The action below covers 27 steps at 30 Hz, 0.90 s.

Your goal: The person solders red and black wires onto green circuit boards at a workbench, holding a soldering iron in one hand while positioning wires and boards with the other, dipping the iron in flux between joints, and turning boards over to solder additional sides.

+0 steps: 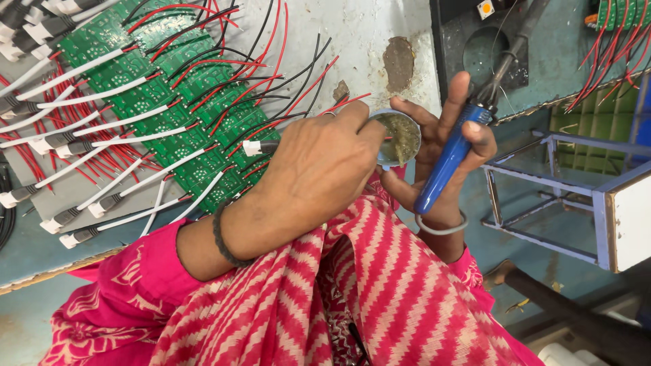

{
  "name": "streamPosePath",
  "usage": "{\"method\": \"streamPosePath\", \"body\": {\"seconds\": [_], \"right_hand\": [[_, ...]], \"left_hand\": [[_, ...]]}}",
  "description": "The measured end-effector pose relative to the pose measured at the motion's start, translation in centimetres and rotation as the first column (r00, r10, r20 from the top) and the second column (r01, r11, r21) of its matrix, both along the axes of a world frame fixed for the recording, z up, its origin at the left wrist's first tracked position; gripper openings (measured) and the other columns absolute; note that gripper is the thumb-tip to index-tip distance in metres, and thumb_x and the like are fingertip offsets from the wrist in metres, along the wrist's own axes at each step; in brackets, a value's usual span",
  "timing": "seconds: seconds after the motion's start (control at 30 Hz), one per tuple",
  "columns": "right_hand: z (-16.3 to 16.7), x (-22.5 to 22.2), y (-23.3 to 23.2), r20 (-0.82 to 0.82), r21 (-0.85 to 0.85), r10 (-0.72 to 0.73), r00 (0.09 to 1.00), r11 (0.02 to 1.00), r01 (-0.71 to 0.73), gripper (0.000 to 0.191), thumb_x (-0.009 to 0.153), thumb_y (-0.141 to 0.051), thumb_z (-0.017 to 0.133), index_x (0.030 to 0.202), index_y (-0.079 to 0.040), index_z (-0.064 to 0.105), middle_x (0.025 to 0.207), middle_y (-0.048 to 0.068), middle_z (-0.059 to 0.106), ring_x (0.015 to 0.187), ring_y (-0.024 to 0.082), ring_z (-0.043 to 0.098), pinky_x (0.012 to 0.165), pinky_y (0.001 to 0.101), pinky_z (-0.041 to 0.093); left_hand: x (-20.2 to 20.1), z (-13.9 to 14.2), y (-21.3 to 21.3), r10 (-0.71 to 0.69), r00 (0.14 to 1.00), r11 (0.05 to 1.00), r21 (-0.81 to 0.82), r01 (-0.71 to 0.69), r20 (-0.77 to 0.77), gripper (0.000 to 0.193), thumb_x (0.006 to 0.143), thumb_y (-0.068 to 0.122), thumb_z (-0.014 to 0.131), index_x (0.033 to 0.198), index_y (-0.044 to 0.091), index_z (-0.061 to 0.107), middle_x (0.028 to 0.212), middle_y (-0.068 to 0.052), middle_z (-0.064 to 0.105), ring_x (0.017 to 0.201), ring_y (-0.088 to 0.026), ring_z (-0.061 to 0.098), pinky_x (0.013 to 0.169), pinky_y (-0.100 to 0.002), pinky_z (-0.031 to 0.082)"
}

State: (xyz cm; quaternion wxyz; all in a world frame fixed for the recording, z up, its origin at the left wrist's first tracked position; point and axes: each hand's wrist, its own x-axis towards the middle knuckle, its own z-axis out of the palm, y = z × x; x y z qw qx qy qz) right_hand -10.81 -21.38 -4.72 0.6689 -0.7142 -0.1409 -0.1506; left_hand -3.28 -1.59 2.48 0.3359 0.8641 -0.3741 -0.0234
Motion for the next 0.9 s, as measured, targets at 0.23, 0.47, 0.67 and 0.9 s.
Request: {"method": "streamPosePath", "body": {"seconds": [0.23, 0.47, 0.67, 0.9], "right_hand": [[-0.08, 0.11, -0.14, 0.013, -0.015, -0.006, 1.0, 1.0, 0.006, 0.103, 0.075, 0.014, 0.083, 0.145, -0.04, 0.028, 0.176, 0.006, 0.014, 0.141, 0.032, 0.052, 0.113, 0.0402, 0.051], [-0.05, 0.24, -0.31, 0.007, -0.012, -0.01, 1.0, 1.0, 0.01, 0.101, 0.077, 0.012, 0.083, 0.145, -0.039, 0.028, 0.176, 0.006, 0.014, 0.14, 0.032, 0.052, 0.113, 0.0402, 0.051], [0.03, 0.37, -0.3, 0.017, -0.027, 0.004, 1.0, 1.0, -0.004, 0.105, 0.076, 0.013, 0.084, 0.148, -0.039, 0.028, 0.176, 0.006, 0.014, 0.14, 0.033, 0.053, 0.111, 0.0399, 0.053], [0.21, 0.33, -0.21, 0.017, -0.037, -0.006, 1.0, 0.999, 0.007, 0.104, 0.077, 0.014, 0.084, 0.147, -0.038, 0.028, 0.176, 0.007, 0.014, 0.14, 0.032, 0.053, 0.11, 0.0398, 0.054]], "left_hand": [[0.05, 0.08, 0.04, 0.005, 1.0, 1.0, -0.024, -0.006, -0.027, 0.01, 0.086, 0.01, 0.066, 0.089, 0.0, 0.066, 0.088, -0.017, 0.063, 0.068, -0.038, 0.069, 0.057, -0.05, 0.053], [0.12, 0.03, 0.36, 0.011, 1.0, 0.998, -0.058, -0.012, -0.023, 0.011, 0.087, 0.012, 0.067, 0.088, 0.001, 0.066, 0.09, -0.017, 0.063, 0.067, -0.037, 0.068, 0.057, -0.048, 0.053], [0.25, -0.26, -0.04, 0.014, 1.0, 0.999, -0.041, -0.015, -0.024, 0.01, 0.086, 0.011, 0.067, 0.089, 0.001, 0.067, 0.089, -0.017, 0.063, 0.067, -0.037, 0.068, 0.058, -0.048, 0.054], [0.08, 0.05, 0.35, 0.023, 0.999, 0.995, -0.094, -0.026, -0.034, 0.011, 0.087, 0.011, 0.067, 0.089, 0.001, 0.066, 0.09, -0.018, 0.064, 0.068, -0.038, 0.068, 0.058, -0.049, 0.054]]}}
